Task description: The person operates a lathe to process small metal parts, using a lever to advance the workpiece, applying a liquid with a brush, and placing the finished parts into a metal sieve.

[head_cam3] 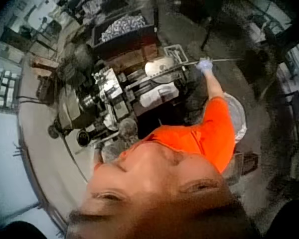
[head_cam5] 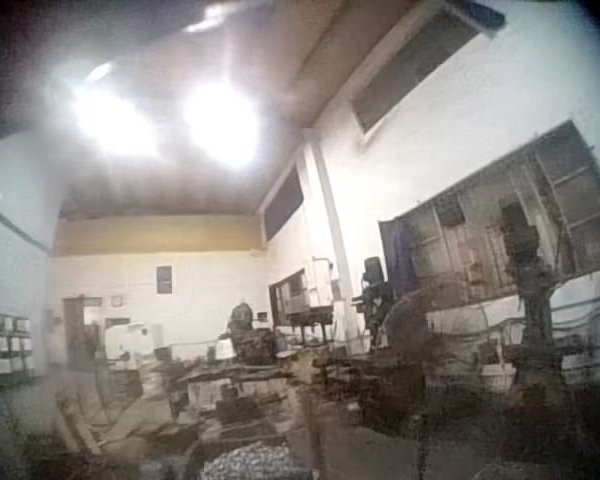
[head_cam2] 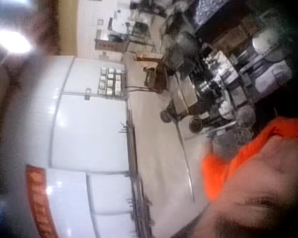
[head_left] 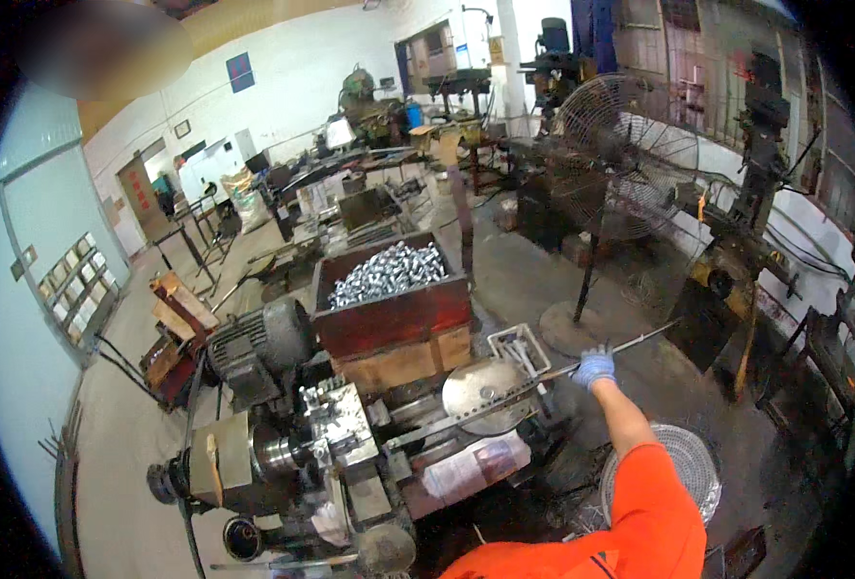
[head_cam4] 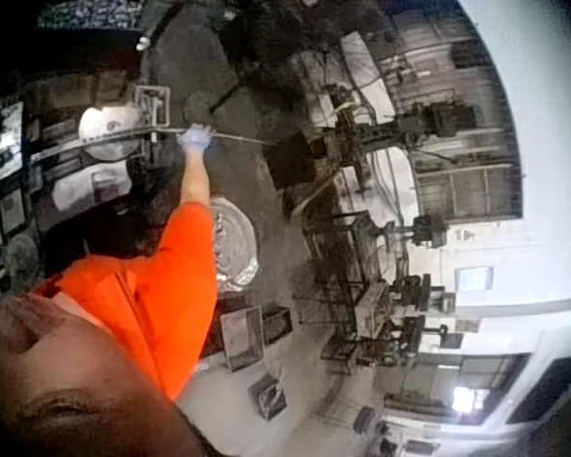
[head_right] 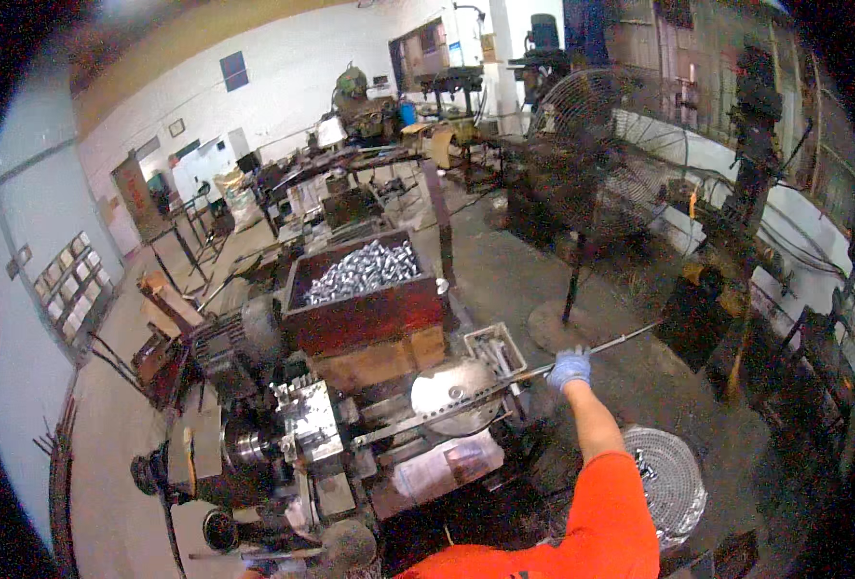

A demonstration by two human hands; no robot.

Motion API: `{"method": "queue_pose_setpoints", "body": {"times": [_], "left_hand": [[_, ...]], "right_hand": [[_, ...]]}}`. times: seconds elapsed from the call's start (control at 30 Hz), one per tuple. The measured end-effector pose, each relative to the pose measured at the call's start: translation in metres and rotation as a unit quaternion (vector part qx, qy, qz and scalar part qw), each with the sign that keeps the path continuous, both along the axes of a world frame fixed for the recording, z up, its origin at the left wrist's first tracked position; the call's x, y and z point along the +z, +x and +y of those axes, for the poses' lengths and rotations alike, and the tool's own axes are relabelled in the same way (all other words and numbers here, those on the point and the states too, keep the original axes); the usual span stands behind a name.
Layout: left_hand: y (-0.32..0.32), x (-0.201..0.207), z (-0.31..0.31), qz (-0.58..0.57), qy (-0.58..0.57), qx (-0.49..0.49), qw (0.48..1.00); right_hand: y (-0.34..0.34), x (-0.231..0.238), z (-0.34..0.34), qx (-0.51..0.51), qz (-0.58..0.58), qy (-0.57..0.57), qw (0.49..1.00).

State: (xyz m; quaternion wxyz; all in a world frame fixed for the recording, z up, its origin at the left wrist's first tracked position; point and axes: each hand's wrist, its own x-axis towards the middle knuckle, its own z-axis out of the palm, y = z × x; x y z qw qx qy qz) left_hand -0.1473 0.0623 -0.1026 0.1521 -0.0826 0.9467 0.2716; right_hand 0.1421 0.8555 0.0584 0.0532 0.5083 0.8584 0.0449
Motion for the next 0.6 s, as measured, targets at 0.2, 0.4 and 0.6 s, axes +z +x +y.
{"method": "queue_pose_setpoints", "body": {"times": [0.2, 0.4, 0.6], "left_hand": [[0.033, 0.06, -0.024, 0.055, 0.199, 0.137, 0.969], [0.049, 0.083, -0.052, 0.108, 0.346, 0.191, 0.912], [0.033, 0.084, -0.071, 0.145, 0.445, 0.187, 0.864]], "right_hand": [[0.002, 0.001, 0.004, 0.03, -0.013, -0.032, 0.999], [0.017, -0.003, 0.012, 0.03, 0.023, 0.008, 0.999], [0.027, -0.005, -0.005, 0.025, 0.043, -0.01, 0.999]]}}
